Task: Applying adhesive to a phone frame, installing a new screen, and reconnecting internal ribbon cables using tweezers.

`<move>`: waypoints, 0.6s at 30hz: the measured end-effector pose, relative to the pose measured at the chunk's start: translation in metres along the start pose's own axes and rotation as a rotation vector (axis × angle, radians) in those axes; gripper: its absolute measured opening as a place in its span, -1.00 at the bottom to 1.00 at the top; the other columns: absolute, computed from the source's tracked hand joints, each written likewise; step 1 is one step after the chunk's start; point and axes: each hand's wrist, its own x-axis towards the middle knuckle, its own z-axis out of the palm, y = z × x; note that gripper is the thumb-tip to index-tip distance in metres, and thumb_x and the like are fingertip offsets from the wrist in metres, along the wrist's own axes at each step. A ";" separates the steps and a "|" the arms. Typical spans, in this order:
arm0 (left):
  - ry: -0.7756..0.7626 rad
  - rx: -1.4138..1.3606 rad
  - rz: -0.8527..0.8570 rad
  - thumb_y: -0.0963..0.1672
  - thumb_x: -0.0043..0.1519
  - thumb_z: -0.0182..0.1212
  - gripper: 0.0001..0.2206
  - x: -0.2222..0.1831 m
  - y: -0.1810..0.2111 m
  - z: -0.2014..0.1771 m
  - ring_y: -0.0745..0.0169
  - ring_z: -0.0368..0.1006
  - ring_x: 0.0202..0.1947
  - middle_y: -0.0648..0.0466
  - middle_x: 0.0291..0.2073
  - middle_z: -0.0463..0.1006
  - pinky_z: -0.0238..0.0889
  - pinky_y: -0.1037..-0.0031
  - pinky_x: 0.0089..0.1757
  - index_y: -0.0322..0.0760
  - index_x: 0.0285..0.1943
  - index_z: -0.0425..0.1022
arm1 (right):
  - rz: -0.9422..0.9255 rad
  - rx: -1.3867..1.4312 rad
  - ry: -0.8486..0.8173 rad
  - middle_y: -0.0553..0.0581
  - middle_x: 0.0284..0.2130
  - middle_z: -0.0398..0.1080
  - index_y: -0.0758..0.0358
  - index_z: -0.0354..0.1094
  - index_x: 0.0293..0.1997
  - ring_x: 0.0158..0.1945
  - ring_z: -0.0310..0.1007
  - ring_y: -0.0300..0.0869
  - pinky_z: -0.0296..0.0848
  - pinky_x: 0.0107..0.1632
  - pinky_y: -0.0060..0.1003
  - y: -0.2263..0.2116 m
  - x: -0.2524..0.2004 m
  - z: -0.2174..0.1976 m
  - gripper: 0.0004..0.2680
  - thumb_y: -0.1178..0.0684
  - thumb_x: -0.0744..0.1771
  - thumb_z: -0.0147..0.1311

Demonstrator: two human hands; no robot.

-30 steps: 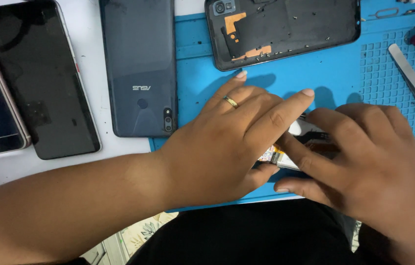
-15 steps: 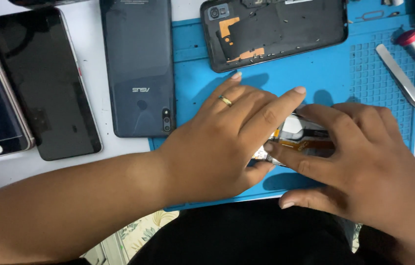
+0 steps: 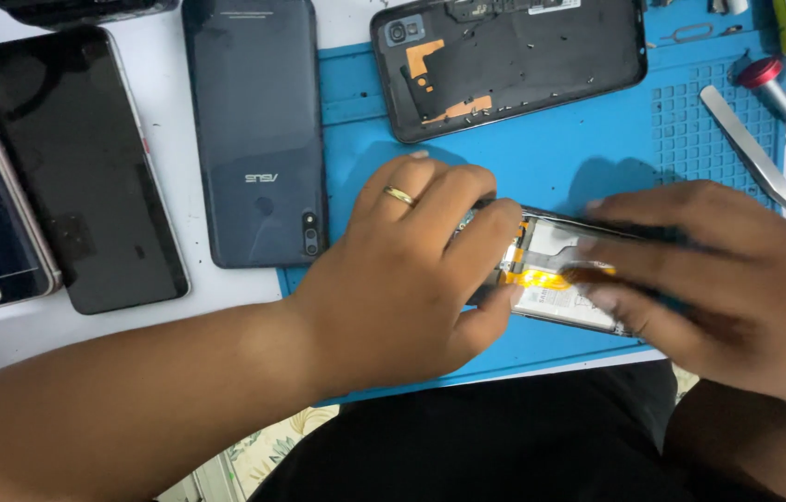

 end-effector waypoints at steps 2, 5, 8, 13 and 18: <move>-0.011 0.002 0.004 -0.07 0.18 0.37 -0.68 0.001 -0.002 0.000 -0.15 0.33 -0.20 -0.13 -0.10 0.45 0.28 0.11 -0.02 -0.38 -0.02 0.49 | 0.067 -0.042 -0.016 0.45 0.01 0.46 0.39 0.47 0.03 0.03 0.52 0.16 0.55 0.03 -0.02 0.010 -0.010 -0.007 -0.77 0.09 0.33 0.10; -0.047 0.064 0.012 -0.13 0.27 0.24 -0.85 0.003 -0.005 0.004 -0.05 0.34 -0.20 -0.06 -0.14 0.45 0.24 0.20 -0.04 -0.32 -0.07 0.48 | 0.145 -0.097 -0.027 0.47 -0.02 0.50 0.48 0.44 0.09 0.01 0.55 0.17 0.57 -0.04 -0.02 0.025 -0.024 -0.010 -0.75 0.12 0.35 0.08; -0.073 0.105 0.013 -0.21 0.30 0.17 -0.94 0.005 -0.009 0.008 -0.04 0.33 -0.17 -0.06 -0.17 0.43 0.25 0.19 -0.09 -0.32 -0.11 0.49 | 0.172 -0.100 -0.031 0.40 -0.12 0.53 0.45 0.47 0.04 -0.09 0.57 0.12 0.56 -0.11 -0.08 0.032 -0.033 -0.014 -0.78 0.14 0.34 0.11; -0.089 0.059 -0.057 -0.18 0.36 0.25 -0.94 0.006 -0.009 0.010 -0.15 0.32 -0.26 -0.09 -0.15 0.41 0.25 0.14 -0.16 -0.32 -0.12 0.57 | 0.251 -0.067 -0.076 0.31 -0.13 0.54 0.36 0.46 0.05 -0.07 0.55 0.07 0.57 -0.15 -0.06 0.035 -0.043 -0.016 -0.74 0.08 0.29 0.19; -0.168 -0.003 -0.178 -0.26 0.27 0.11 -0.91 0.005 -0.008 0.009 -0.24 0.30 -0.29 -0.05 -0.18 0.46 0.18 0.09 -0.20 -0.26 -0.21 0.50 | 0.210 -0.002 0.008 0.34 -0.15 0.54 0.44 0.45 -0.08 -0.13 0.52 0.07 0.56 -0.19 -0.07 0.031 -0.037 -0.012 -0.83 0.15 0.31 0.19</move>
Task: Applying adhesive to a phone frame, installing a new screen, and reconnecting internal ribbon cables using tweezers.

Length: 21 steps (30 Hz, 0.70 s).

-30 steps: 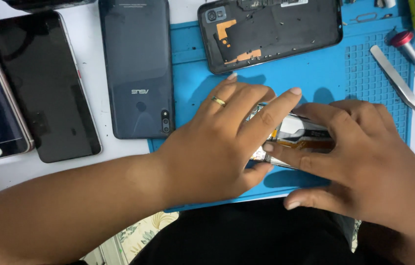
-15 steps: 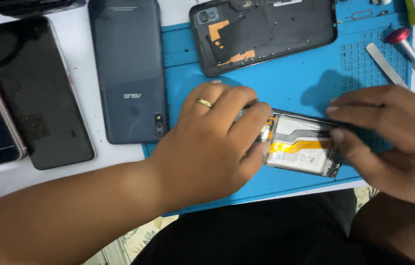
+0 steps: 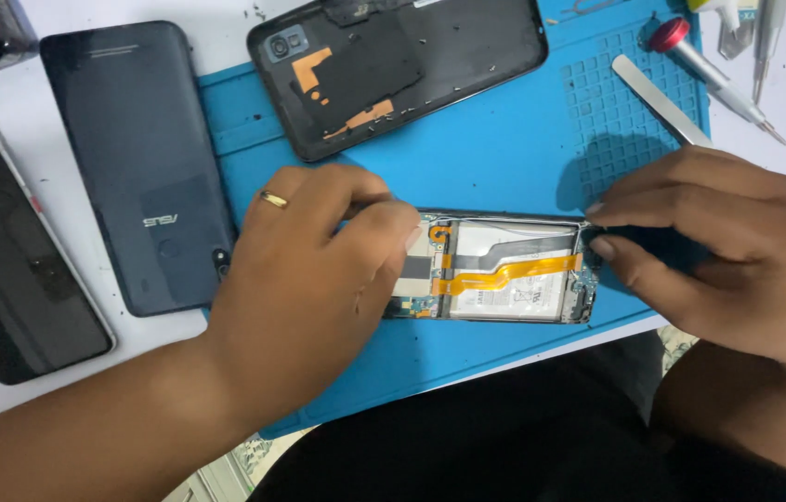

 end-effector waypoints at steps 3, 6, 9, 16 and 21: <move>0.052 -0.002 0.033 -0.24 0.34 0.13 -0.93 0.001 0.000 0.000 -0.14 0.33 -0.25 -0.01 -0.19 0.46 0.21 0.12 -0.18 -0.25 -0.17 0.51 | 0.022 0.035 0.046 0.34 -0.18 0.55 0.46 0.45 -0.11 -0.15 0.51 0.05 0.52 -0.18 -0.12 -0.004 0.002 0.004 -0.84 0.17 0.31 0.22; 0.086 0.010 0.058 -0.24 0.36 0.15 -0.95 0.001 0.000 0.001 -0.14 0.35 -0.24 -0.02 -0.18 0.46 0.24 0.11 -0.14 -0.25 -0.15 0.46 | 0.023 0.051 0.078 0.32 -0.21 0.54 0.45 0.45 -0.14 -0.14 0.52 0.03 0.50 -0.18 -0.15 -0.009 0.005 0.005 -0.86 0.18 0.31 0.24; 0.078 0.003 0.054 -0.24 0.35 0.16 -0.95 0.001 0.000 0.000 -0.11 0.33 -0.25 -0.01 -0.20 0.46 0.22 0.14 -0.16 -0.24 -0.16 0.45 | 0.056 0.070 0.097 0.32 -0.26 0.54 0.46 0.45 -0.19 -0.19 0.51 0.00 0.47 -0.21 -0.16 -0.014 0.009 0.006 -0.91 0.22 0.32 0.23; 0.040 -0.019 0.024 -0.20 0.37 0.14 -0.96 0.001 0.000 -0.002 -0.08 0.34 -0.20 -0.02 -0.17 0.48 0.24 0.15 -0.16 -0.22 -0.15 0.47 | 0.160 0.091 0.089 0.34 -0.27 0.55 0.48 0.49 -0.20 -0.21 0.53 -0.02 0.47 -0.25 -0.22 -0.018 0.014 0.004 -0.92 0.24 0.32 0.23; 0.054 -0.021 0.040 -0.21 0.37 0.16 -0.97 0.000 -0.001 -0.001 -0.12 0.33 -0.23 -0.02 -0.17 0.46 0.22 0.14 -0.16 -0.23 -0.14 0.46 | 0.266 0.122 -0.018 0.23 -0.28 0.58 0.34 0.57 -0.14 -0.24 0.55 -0.05 0.48 -0.36 -0.19 -0.013 0.022 -0.002 -0.89 0.20 0.30 0.24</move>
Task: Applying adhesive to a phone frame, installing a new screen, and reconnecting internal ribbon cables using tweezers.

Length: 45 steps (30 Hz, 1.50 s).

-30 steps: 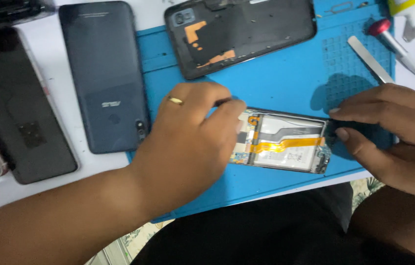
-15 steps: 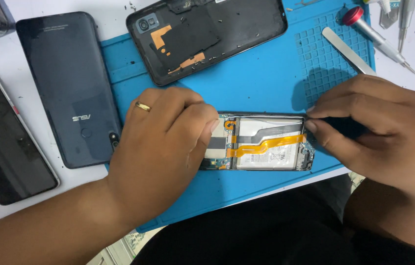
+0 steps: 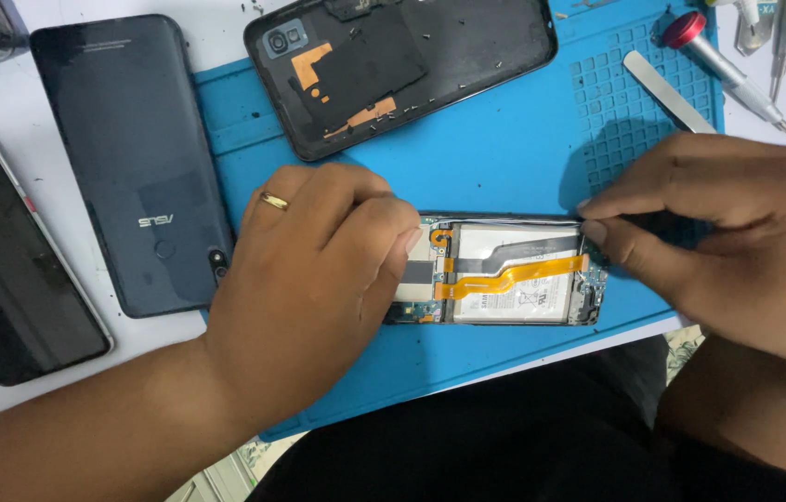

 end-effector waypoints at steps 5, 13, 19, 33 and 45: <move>-0.010 0.007 0.014 -0.22 0.35 0.18 -0.96 0.000 -0.001 0.001 -0.15 0.32 -0.23 -0.07 -0.15 0.45 0.22 0.12 -0.17 -0.25 -0.09 0.43 | 0.048 0.003 -0.065 0.22 -0.29 0.60 0.27 0.60 -0.16 -0.24 0.60 -0.06 0.59 -0.33 -0.17 0.008 0.013 -0.004 -0.86 0.17 0.24 0.30; -0.047 0.092 -0.020 -0.14 0.30 0.34 -0.86 -0.002 0.000 0.002 -0.17 0.35 -0.21 -0.06 -0.11 0.47 0.25 0.12 -0.18 -0.23 -0.03 0.54 | 0.089 -0.048 -0.115 0.15 -0.42 0.61 0.21 0.64 -0.23 -0.41 0.54 -0.14 0.50 -0.44 -0.22 -0.003 0.023 -0.004 -0.91 0.14 0.25 0.32; -0.091 0.119 -0.006 -0.15 0.21 0.42 -0.67 -0.004 -0.001 0.003 -0.26 0.36 -0.10 -0.04 -0.02 0.44 0.30 -0.01 -0.09 -0.19 0.17 0.57 | 0.053 -0.013 -0.154 0.15 -0.37 0.62 0.20 0.61 -0.16 -0.32 0.60 -0.12 0.58 -0.46 -0.21 0.008 0.021 -0.003 -0.86 0.11 0.25 0.29; -0.060 0.087 0.033 -0.21 0.18 0.46 -0.62 -0.005 -0.004 0.003 -0.14 0.35 -0.10 -0.06 0.00 0.43 0.27 0.03 -0.09 -0.14 0.15 0.47 | -0.287 -0.167 -0.044 0.30 -0.10 0.55 0.31 0.50 -0.09 -0.05 0.57 0.03 0.56 -0.16 -0.14 0.027 -0.019 0.001 -0.85 0.11 0.30 0.19; -0.071 0.057 0.028 -0.22 0.21 0.45 -0.63 -0.003 -0.003 0.001 -0.11 0.35 -0.09 -0.07 0.00 0.44 0.26 0.03 -0.07 -0.16 0.16 0.45 | -0.244 -0.104 -0.057 0.29 -0.10 0.53 0.34 0.51 -0.02 -0.10 0.55 -0.02 0.57 -0.23 -0.22 0.032 -0.017 0.002 -0.79 0.12 0.29 0.18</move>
